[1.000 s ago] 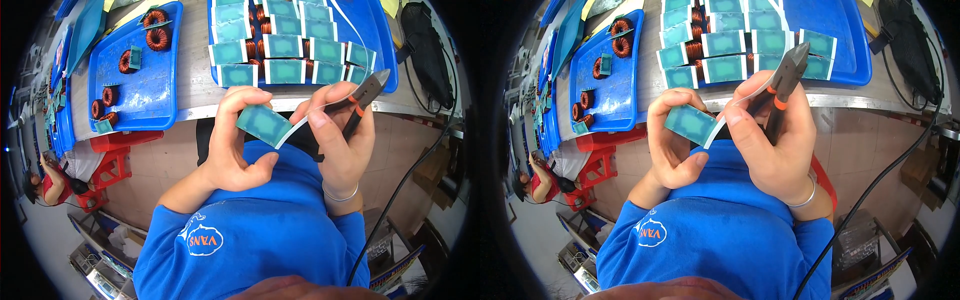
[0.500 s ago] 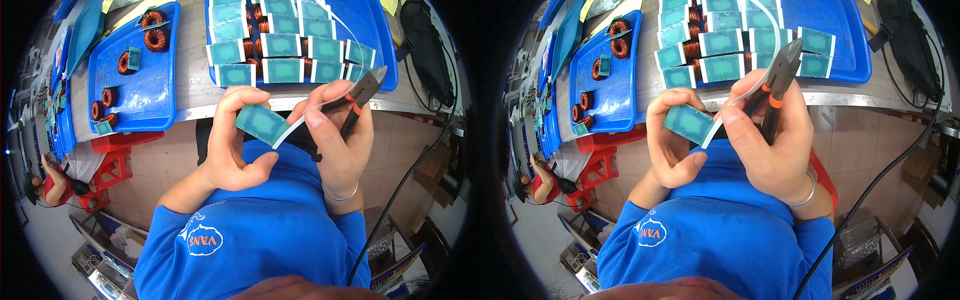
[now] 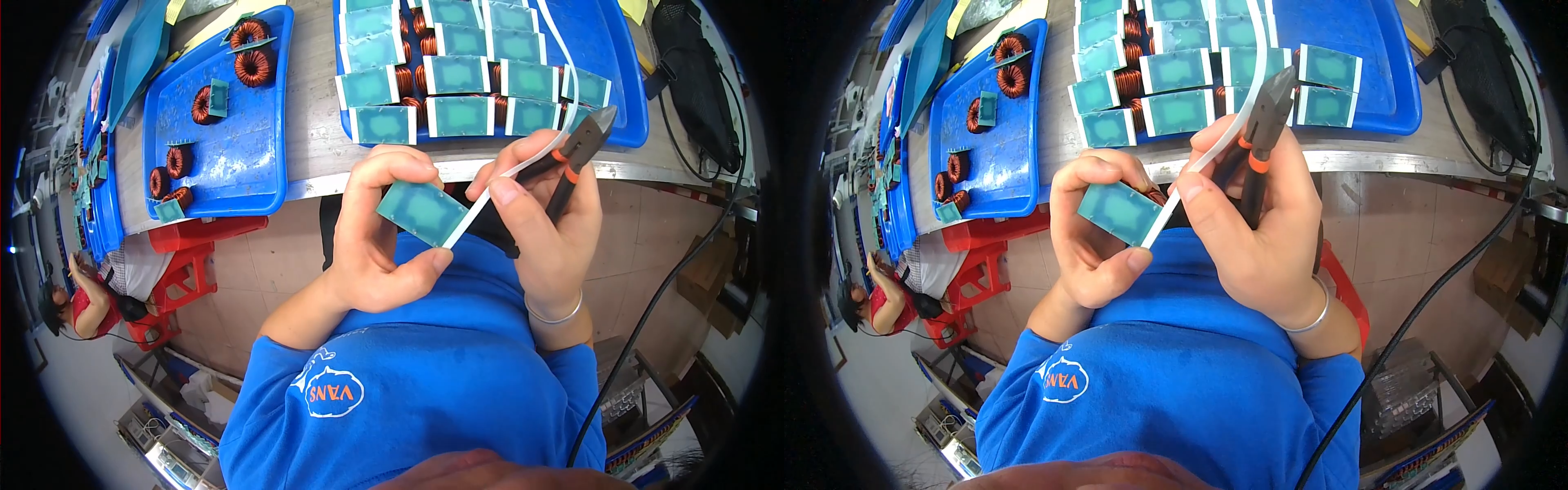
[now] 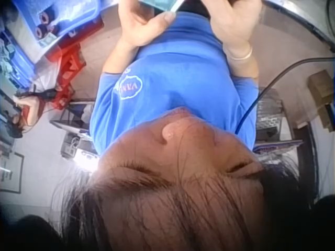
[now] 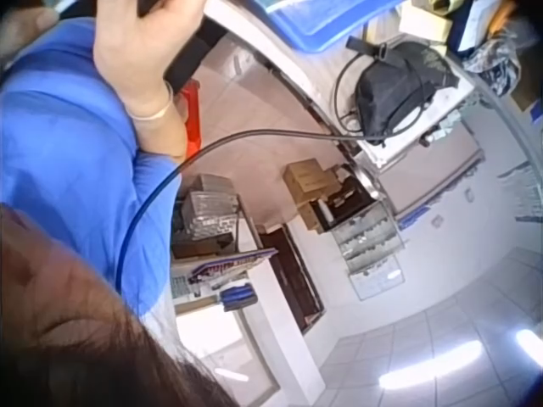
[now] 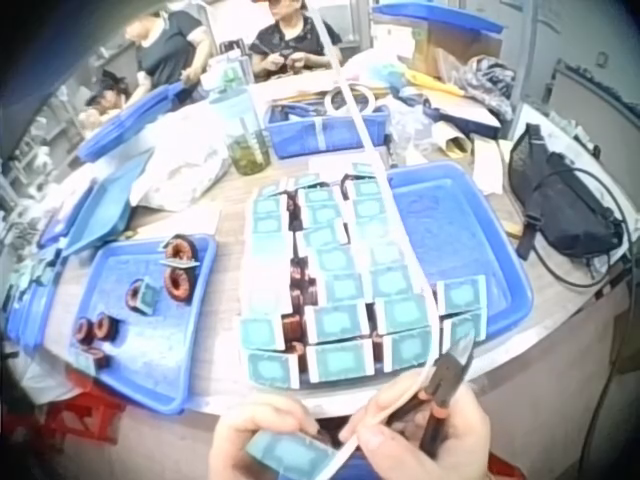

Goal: The person trims electronic components and copper coils using pliers, then organizes them into blue trays at an assembly workbench.

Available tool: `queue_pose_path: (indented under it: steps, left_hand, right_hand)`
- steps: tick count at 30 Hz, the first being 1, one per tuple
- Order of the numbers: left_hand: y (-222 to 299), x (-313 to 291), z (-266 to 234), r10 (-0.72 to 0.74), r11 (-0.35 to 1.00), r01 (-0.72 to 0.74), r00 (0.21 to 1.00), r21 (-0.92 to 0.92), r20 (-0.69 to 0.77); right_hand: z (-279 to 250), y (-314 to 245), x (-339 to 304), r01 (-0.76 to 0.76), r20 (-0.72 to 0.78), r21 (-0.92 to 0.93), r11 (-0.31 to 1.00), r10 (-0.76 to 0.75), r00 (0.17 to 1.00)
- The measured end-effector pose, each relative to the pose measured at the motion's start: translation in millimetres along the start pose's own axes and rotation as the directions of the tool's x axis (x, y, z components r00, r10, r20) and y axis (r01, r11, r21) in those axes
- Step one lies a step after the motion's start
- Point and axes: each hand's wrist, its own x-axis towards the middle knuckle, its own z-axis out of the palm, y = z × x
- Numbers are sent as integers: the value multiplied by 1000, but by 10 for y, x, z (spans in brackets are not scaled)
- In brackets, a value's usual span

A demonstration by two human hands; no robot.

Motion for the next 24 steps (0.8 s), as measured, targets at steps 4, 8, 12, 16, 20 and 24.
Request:
queue_pose_path:
  steps: [4,8,12,16,20,24]
  left_hand:
    - [5,-2,-1,-17,1000,17,1000,-3,-14]
    - [1,5,5,-17,1000,17,1000,-21,-17]
    - [10,13,0,-10,1000,10,1000,-29,-14]
    - [46,13,-45,-22,997,21,1000,-72,-16]
    - [132,103,-183,69,992,-71,997,-104,-21]
    - [108,132,-277,74,996,-80,987,-36,-144]
  right_hand:
    - [-1,9,-7,-17,-18,7,1000,17,1000]
    - [0,14,-1,-7,-26,23,1000,7,1000]
    - [-9,47,8,-24,-10,18,1000,24,1000]
    - [7,111,74,12,-26,-113,994,-15,1000]
    - [-95,13,0,-23,-25,-174,985,19,1000]
    - [-206,-130,-53,101,300,-463,881,48,953]
